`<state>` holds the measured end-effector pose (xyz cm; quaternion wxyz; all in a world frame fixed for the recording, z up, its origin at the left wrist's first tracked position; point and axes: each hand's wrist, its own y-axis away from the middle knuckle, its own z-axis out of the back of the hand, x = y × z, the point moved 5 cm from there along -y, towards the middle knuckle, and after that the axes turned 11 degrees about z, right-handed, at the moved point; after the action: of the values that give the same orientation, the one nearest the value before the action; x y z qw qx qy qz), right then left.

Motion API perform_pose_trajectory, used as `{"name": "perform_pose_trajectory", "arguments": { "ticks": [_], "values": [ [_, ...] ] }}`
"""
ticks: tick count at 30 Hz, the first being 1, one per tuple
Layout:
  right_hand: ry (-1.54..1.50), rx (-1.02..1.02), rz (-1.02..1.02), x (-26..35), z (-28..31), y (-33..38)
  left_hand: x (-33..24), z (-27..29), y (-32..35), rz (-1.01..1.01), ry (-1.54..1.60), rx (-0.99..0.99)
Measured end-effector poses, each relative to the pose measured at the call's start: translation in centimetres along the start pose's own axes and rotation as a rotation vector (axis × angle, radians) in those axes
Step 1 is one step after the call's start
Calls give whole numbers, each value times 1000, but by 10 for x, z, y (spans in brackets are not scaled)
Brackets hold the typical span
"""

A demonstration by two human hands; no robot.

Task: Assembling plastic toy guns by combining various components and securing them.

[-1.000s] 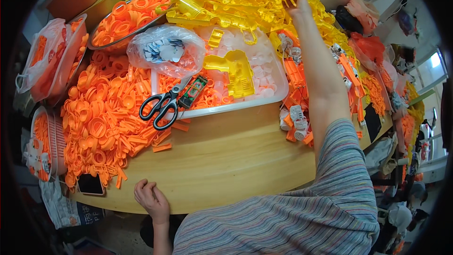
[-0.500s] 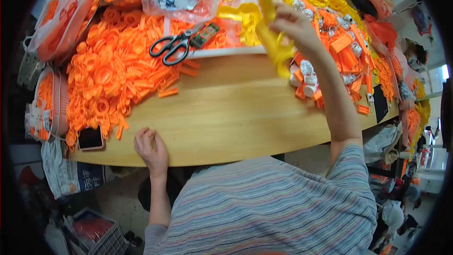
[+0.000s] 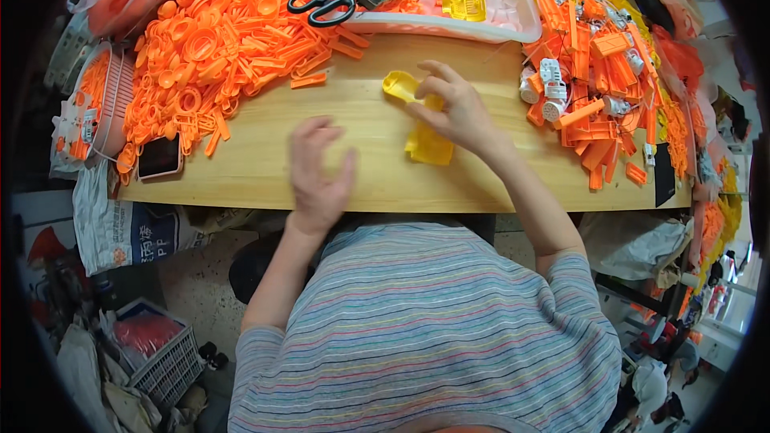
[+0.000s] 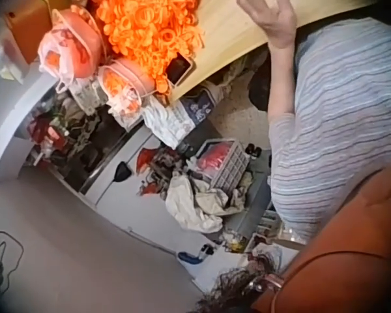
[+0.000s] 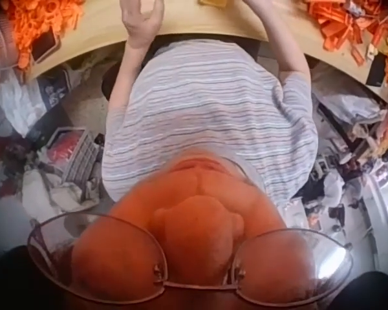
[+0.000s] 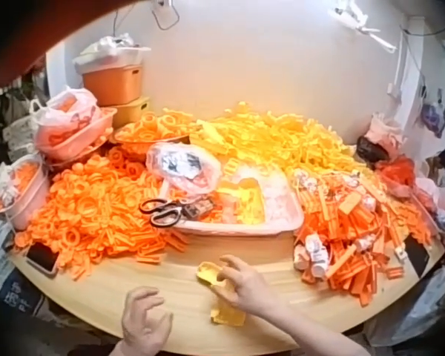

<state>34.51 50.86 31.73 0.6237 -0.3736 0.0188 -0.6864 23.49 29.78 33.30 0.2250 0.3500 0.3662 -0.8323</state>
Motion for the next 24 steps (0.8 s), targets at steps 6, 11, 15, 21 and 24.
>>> {"name": "perform_pose_trajectory", "arguments": {
  "ticks": [6,11,15,21,24],
  "values": [
    [546,-489,47,-45,66,-51,-29,-69,9,-185,-101,334],
    [713,-182,-427,-110,88,-86,-17,-94,19,-177,-271,408],
    [465,-287,-424,-157,79,-76,-13,-96,20,-177,-297,386],
    [381,-835,-106,-96,102,-45,1,-71,17,-178,-238,300],
    [75,-839,-200,-60,109,-7,15,-54,16,-124,-269,269]
  ]
}}
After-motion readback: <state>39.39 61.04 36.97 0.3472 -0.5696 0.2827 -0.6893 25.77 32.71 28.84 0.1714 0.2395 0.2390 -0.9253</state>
